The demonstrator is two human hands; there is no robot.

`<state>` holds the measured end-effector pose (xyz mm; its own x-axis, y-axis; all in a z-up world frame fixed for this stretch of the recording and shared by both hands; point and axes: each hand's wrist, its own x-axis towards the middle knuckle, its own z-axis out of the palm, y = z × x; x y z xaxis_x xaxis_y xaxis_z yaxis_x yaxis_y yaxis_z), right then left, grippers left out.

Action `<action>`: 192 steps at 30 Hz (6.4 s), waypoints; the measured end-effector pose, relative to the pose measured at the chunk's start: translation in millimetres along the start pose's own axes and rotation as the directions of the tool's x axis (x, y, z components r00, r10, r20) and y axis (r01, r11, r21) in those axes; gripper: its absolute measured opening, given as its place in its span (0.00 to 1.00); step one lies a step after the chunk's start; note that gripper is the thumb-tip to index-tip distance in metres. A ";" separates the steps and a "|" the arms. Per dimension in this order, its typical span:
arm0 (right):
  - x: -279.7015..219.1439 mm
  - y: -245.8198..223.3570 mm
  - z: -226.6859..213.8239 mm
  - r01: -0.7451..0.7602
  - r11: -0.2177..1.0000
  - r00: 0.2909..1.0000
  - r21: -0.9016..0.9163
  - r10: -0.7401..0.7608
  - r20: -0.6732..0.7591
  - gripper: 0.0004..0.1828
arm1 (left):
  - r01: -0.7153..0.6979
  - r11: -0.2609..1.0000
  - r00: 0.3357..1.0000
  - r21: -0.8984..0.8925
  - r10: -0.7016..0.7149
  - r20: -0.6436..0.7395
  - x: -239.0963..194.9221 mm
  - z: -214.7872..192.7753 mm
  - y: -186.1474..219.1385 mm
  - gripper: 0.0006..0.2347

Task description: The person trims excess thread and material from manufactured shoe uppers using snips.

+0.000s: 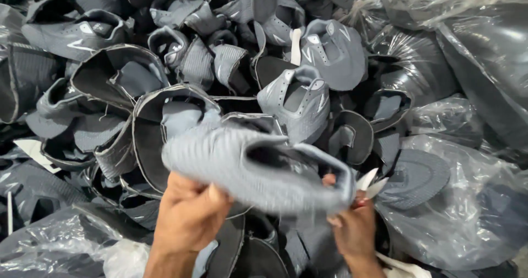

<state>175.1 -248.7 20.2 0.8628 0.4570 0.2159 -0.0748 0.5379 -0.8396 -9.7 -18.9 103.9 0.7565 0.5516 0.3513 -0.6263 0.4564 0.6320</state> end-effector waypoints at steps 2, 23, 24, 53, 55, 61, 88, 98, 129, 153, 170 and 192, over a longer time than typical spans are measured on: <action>-0.9 -11.3 4.8 -0.082 0.994 0.982 0.076 0.094 -0.165 0.23 | -0.074 0.997 0.953 -0.006 0.073 0.293 -6.7 -5.0 2.5 0.14; -21.3 19.9 23.3 0.023 0.666 0.959 -0.745 0.195 0.204 0.21 | 0.193 0.952 0.938 0.237 -0.108 -0.330 -50.7 -57.1 -43.6 0.19; -22.9 9.6 28.6 0.008 0.616 0.970 -0.787 0.186 0.156 0.24 | 0.171 0.935 0.946 0.310 -0.067 -0.319 -51.6 -58.4 -47.6 0.18; 6.1 18.5 172.0 0.668 0.308 0.744 -0.678 -0.235 0.626 0.19 | -0.112 0.064 0.649 0.992 0.760 0.024 -22.2 -40.6 -31.4 0.07; 10.2 22.2 176.9 0.662 0.319 0.743 -0.678 -0.165 0.649 0.17 | -0.155 -0.005 0.632 0.988 0.768 0.103 -22.9 -39.6 -30.5 0.05; 23.5 25.3 166.7 0.590 0.291 0.807 -0.753 -0.184 0.561 0.12 | -0.231 0.218 0.570 0.948 0.820 -0.050 -28.7 -73.1 -33.5 0.08; 21.9 4.8 32.1 -0.090 0.995 0.959 -0.035 0.096 0.268 0.30 | -0.049 0.970 0.981 0.239 0.092 -0.169 -74.4 -65.3 -30.7 0.16; 21.6 -31.0 40.3 0.028 0.985 0.950 -0.173 0.027 0.311 0.24 | 0.428 0.793 0.904 0.434 -0.377 -0.203 -102.9 -68.9 -30.9 0.26; 8.5 -53.2 45.4 0.516 0.594 0.856 -0.618 -0.343 0.386 0.18 | 0.256 0.878 0.965 0.405 -0.257 -0.055 -108.8 -57.9 -36.4 0.22; 63.7 -40.6 59.3 0.339 0.864 0.879 -0.372 -0.151 0.452 0.08 | 0.429 0.803 0.888 0.414 -0.459 -0.028 -129.0 -76.2 -43.4 0.19; 113.4 18.8 112.4 0.370 0.870 0.917 -0.325 -0.287 0.276 0.09 | -0.003 0.283 0.900 0.959 0.418 -0.121 -53.3 1.3 19.7 0.23; 63.8 49.4 98.7 0.432 0.794 0.849 -0.427 -0.197 0.491 0.07 | -0.052 -0.022 0.891 0.998 0.450 0.057 15.5 -12.1 -100.7 0.10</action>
<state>177.1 -123.1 41.6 0.5018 0.6292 0.5936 0.5269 0.3218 -0.7866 62.8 -47.9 37.3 0.4027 0.6574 0.6369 0.1622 -0.7360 0.6572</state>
